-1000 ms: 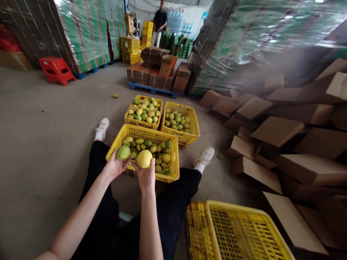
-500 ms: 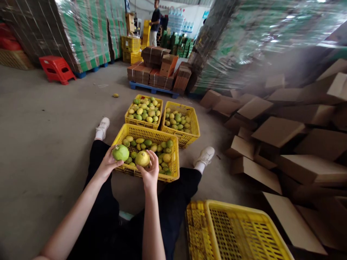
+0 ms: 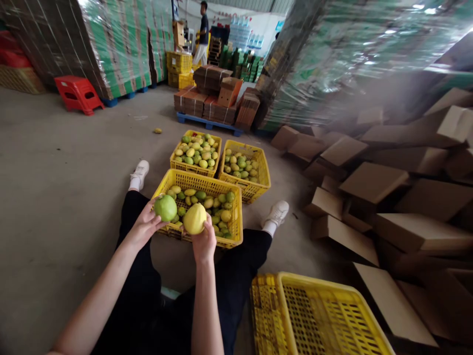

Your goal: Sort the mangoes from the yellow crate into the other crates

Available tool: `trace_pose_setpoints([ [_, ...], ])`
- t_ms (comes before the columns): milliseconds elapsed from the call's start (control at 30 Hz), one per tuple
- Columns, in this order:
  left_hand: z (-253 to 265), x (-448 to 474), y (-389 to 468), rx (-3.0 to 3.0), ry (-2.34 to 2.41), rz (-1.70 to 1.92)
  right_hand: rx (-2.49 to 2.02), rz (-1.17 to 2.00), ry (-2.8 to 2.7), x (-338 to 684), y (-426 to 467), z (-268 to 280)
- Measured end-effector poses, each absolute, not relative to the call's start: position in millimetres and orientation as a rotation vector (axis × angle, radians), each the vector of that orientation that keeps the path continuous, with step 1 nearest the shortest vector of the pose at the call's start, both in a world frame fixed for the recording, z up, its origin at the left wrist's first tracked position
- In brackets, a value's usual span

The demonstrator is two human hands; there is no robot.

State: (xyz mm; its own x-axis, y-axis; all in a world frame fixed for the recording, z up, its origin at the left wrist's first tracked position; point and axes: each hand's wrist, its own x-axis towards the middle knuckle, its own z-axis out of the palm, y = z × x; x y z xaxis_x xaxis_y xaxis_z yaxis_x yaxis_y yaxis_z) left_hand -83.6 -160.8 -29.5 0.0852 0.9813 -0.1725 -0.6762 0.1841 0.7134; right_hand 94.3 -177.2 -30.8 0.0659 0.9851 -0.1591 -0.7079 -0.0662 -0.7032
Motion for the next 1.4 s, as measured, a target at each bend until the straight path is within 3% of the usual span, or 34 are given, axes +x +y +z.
trace_pose_setpoints([
  [300,-37.0,-73.1,-168.4,0.297,0.574,1.101,-0.675,1.638,-0.389,87.6,-178.5,-34.6],
  [567,-35.8,-67.8,-184.3,0.230,0.638,1.074,-0.736,1.567,-0.331,91.9,-183.3,-47.5],
  [900,-3.1,-55.4,-194.4,0.304,0.676,1.045,-0.719,1.388,-0.236,104.6,-210.0,-9.7],
  [1200,-68.9,-87.4,-213.4,0.392,0.581,1.022,-0.917,1.501,-0.409,91.7,-204.7,-36.7],
  [1400,-73.4,-100.6,-217.0,0.306,0.505,0.771,-0.879,1.546,-0.313,78.3,-221.7,-29.7],
])
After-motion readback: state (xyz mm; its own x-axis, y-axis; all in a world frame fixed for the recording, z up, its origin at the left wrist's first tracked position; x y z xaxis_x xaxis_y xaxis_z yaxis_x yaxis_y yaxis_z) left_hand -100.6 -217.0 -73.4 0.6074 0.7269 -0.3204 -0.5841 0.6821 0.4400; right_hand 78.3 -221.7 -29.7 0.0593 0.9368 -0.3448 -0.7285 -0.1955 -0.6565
